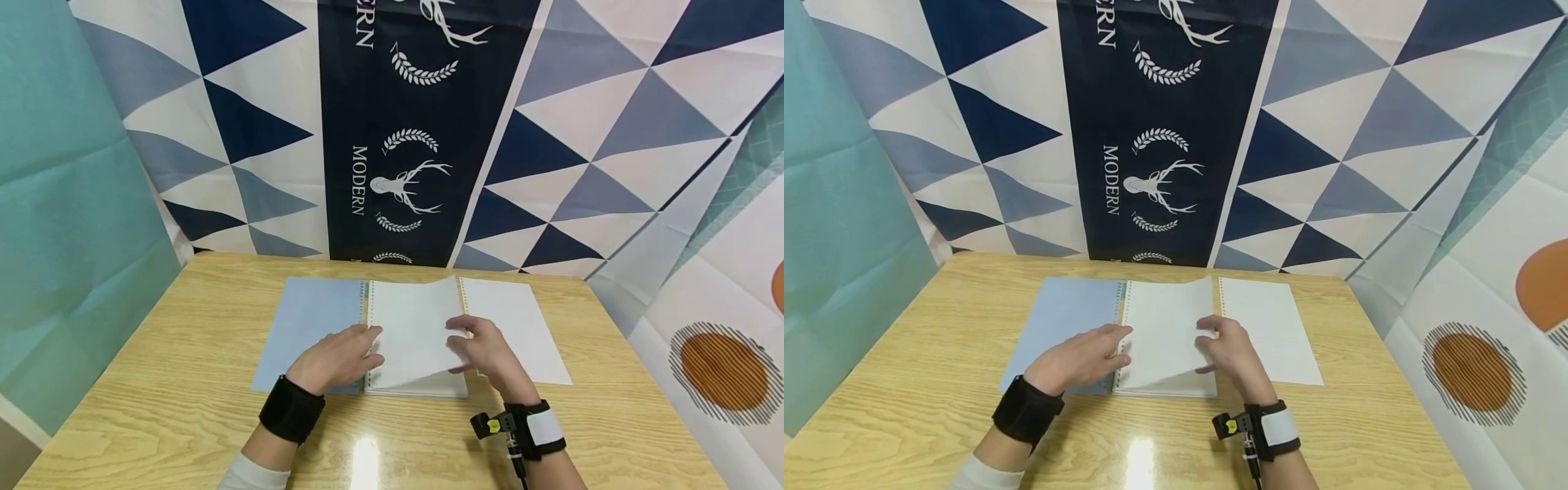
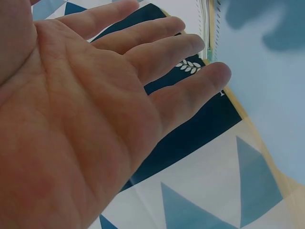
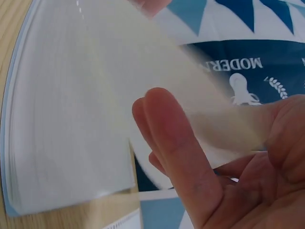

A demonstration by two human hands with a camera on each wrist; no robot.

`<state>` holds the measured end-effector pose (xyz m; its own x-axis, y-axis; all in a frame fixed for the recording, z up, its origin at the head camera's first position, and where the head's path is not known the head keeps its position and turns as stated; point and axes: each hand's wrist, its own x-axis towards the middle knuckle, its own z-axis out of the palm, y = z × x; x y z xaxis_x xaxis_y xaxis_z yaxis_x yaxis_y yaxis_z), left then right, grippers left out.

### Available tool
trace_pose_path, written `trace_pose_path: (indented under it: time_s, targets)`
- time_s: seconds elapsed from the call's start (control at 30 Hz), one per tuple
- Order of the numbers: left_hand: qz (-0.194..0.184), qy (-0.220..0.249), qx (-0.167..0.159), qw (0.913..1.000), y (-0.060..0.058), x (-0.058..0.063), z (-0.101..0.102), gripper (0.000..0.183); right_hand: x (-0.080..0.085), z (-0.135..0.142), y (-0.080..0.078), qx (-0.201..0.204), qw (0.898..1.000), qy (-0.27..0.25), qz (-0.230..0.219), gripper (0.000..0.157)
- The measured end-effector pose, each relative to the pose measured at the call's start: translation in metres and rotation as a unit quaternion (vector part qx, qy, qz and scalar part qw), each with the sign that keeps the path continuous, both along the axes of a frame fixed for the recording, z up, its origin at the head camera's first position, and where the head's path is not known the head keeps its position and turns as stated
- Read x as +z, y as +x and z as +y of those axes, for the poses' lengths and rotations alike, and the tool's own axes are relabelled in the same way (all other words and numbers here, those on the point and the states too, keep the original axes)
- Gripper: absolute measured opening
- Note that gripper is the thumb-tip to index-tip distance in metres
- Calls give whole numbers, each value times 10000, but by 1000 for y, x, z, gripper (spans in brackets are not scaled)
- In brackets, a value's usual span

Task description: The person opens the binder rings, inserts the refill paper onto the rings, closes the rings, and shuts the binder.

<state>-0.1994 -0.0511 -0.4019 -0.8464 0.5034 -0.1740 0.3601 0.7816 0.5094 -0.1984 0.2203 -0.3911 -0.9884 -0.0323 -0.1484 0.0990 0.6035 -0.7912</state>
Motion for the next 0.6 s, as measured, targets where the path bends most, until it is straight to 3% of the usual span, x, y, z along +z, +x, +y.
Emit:
trace_pose_path:
  time_s: [0.27,0.47,0.6]
  targets:
    - [-16,29,6,10000,0,1,-1,56,-1,2,-3,-194,9991,324,179,38]
    - [-30,100,44,9999,1,1,-2,58,7,4,-1,-182,9991,6,393,38]
    - [183,126,-90,9997,1,1,-3,54,10,5,1,-152,9985,-251,465,38]
